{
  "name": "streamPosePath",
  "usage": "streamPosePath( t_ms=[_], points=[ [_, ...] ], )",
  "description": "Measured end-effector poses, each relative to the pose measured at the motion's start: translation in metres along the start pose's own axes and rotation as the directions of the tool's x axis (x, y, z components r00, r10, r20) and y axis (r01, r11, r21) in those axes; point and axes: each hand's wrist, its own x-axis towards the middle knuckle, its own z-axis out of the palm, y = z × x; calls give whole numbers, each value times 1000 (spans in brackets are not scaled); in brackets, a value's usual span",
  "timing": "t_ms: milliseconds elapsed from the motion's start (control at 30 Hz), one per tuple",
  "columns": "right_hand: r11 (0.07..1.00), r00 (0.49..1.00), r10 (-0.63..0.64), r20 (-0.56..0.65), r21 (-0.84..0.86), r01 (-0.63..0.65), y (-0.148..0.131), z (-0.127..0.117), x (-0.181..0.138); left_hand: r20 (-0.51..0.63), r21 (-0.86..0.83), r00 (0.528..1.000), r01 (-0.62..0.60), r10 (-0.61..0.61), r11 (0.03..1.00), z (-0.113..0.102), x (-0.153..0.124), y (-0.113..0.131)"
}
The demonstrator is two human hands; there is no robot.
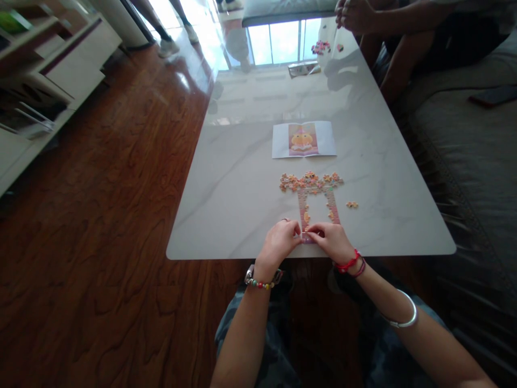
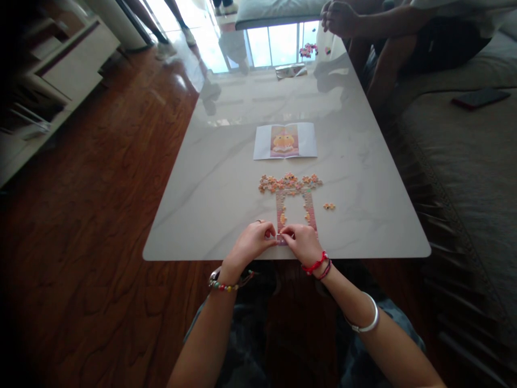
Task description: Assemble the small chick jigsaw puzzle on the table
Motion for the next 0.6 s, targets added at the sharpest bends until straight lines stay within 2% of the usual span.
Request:
streamPosePath(
  t_ms=[167,433,600],
  points=[
    [999,1000,4,11,-35,-4,0,-2,2,-5,10,1000,-2,2,1000,1,1,1],
    [979,992,-113,-48,-177,103,2,2,0,0,-8,1000,-5,5,1000,3,1,1],
    [951,987,-143,-72,-286,116,4,8,-4,-12,12,1000,-10,11,1000,4,1,1]
  ],
)
